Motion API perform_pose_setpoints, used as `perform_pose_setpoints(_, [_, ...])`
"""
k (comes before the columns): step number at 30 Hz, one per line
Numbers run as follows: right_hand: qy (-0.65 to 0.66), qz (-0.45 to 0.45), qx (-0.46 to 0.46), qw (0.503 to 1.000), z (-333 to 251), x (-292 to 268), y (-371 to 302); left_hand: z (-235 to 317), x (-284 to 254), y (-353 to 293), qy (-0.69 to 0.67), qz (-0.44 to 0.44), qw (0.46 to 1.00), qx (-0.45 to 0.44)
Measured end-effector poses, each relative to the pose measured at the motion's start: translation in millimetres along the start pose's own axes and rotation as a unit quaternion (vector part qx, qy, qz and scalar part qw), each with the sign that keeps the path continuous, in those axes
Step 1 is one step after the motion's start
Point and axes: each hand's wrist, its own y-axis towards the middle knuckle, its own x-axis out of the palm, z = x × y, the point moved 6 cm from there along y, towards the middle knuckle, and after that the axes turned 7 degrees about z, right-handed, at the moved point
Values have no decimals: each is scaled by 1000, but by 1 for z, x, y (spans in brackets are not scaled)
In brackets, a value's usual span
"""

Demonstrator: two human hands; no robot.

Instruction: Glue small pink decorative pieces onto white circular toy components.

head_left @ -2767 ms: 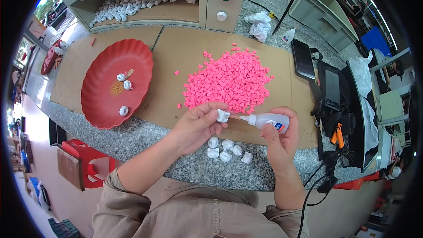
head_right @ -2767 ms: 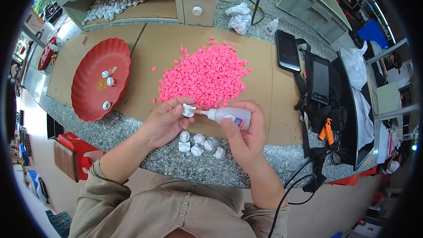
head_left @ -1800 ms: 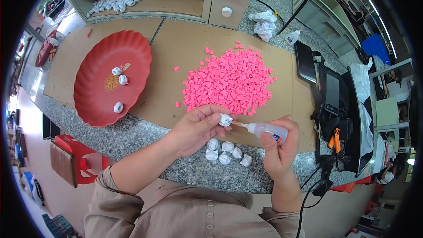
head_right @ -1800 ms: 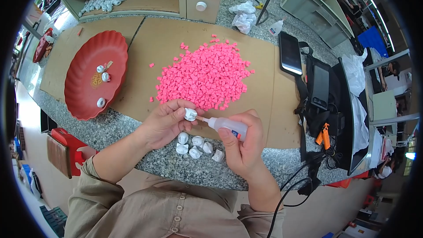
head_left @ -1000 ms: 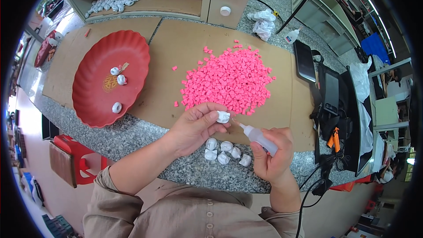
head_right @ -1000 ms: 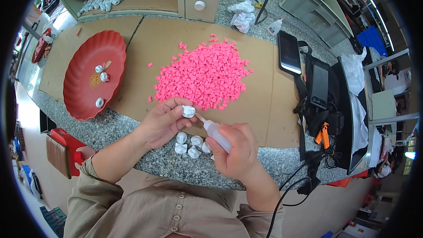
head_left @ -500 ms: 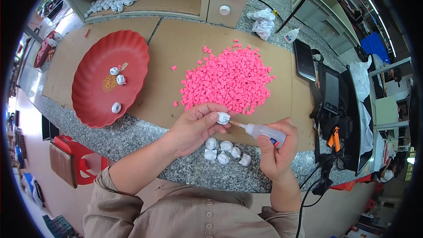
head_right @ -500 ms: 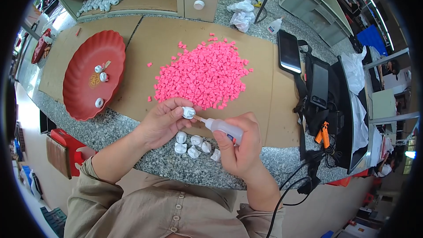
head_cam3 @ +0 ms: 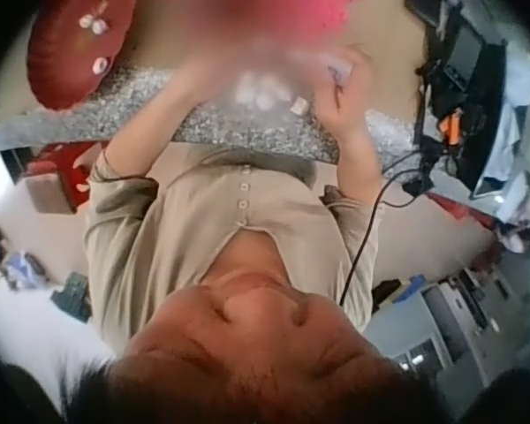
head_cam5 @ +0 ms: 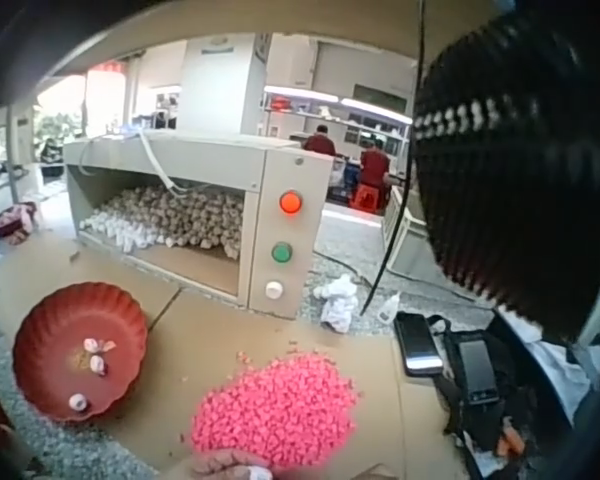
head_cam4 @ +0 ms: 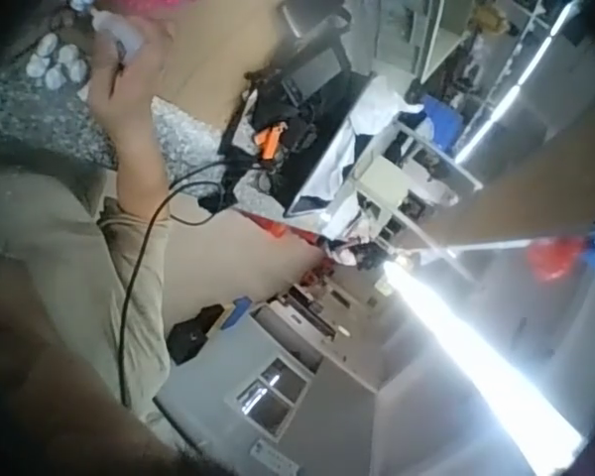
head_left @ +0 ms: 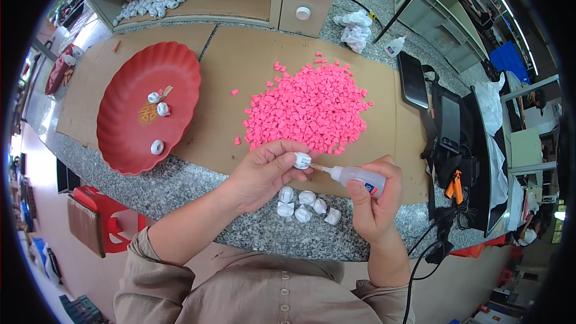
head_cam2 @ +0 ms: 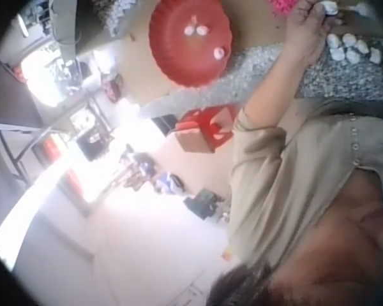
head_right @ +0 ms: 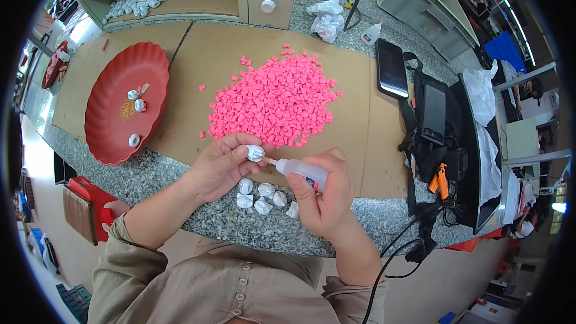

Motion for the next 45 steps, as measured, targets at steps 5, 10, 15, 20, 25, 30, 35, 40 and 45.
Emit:
perform_pose_setpoints(5, [-6,-6,15,1000,3,-4,0,1,0,0,-1,-1,1000,1])
perform_pose_setpoints(10, [-10,-10,14,1000,4,-5,0,1,-1,0,-6,1,1000,-1])
perform_pose_setpoints(15, [18,-7,59,998,11,-5,1,2,-1,0,-10,-4,1000,-3])
perform_pose_setpoints(20, [433,106,389,806,53,-9,4,2,0,0,-17,4,1000,-11])
perform_pose_setpoints(25, [215,39,417,882,80,-17,5,8,0,-3,-8,15,1000,18])
perform_pose_setpoints(30, [89,2,330,940,83,-13,3,6,-2,-3,-14,8,1000,15])
perform_pose_setpoints(35, [-126,-93,170,973,69,8,4,5,2,-3,-5,2,1000,2])
perform_pose_setpoints(40, [-190,-124,160,961,64,16,6,4,2,-3,-3,-1,1000,2])
perform_pose_setpoints(45, [-203,-136,129,961,58,16,6,0,1,-2,15,6,1000,7])
